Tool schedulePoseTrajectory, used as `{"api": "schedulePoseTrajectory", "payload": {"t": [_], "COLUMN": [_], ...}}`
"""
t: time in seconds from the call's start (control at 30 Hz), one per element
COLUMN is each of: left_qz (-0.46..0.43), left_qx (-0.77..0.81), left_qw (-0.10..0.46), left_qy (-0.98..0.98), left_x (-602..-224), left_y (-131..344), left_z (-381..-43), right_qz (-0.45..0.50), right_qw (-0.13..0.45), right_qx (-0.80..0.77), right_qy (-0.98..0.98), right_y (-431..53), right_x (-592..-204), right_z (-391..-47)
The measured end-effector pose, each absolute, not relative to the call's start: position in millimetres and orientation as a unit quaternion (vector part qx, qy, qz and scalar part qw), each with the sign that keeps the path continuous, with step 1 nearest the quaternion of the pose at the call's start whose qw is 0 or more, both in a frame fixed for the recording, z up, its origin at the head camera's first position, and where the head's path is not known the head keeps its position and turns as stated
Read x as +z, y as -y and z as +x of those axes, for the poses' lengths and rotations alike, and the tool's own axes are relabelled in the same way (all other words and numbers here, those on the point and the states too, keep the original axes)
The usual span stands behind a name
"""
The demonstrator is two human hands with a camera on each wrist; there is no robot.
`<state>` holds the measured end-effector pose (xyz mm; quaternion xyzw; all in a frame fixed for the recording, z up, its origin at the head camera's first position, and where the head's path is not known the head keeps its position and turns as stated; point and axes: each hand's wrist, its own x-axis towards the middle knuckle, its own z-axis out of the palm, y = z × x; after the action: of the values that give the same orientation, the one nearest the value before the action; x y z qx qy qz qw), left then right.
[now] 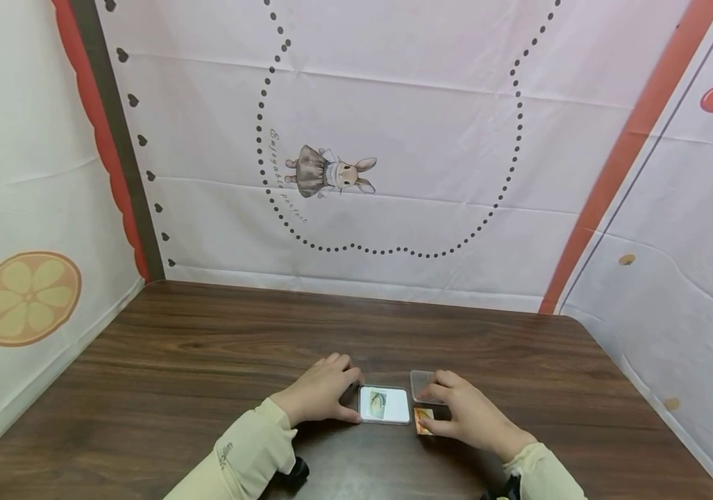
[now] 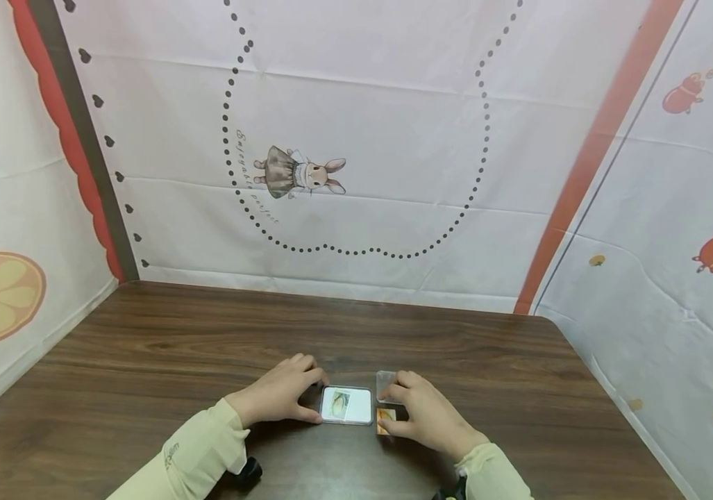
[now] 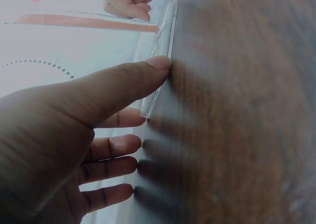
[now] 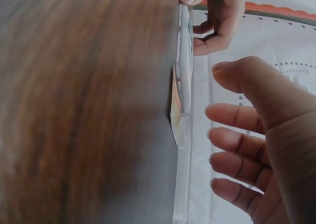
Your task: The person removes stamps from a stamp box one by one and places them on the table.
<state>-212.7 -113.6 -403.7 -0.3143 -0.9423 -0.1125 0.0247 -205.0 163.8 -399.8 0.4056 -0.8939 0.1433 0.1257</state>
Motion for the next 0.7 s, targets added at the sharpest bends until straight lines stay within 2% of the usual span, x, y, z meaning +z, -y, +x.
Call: {"api": "schedulePoseTrajectory", "payload": {"t": [0.7], "left_qz": [-0.313], "left_qx": [-0.114], "left_qw": [0.028], "left_qy": [0.943], "left_x": [-403.6], "left_y": [112.9], "left_z": [-211.8], "right_qz": [0.409], "right_qw": [0.141], "right_qx": [0.141], "right_qy": [0.891], "right_y": [-162.3], "right_x": [-401.5], "right_z": [-206.4]}}
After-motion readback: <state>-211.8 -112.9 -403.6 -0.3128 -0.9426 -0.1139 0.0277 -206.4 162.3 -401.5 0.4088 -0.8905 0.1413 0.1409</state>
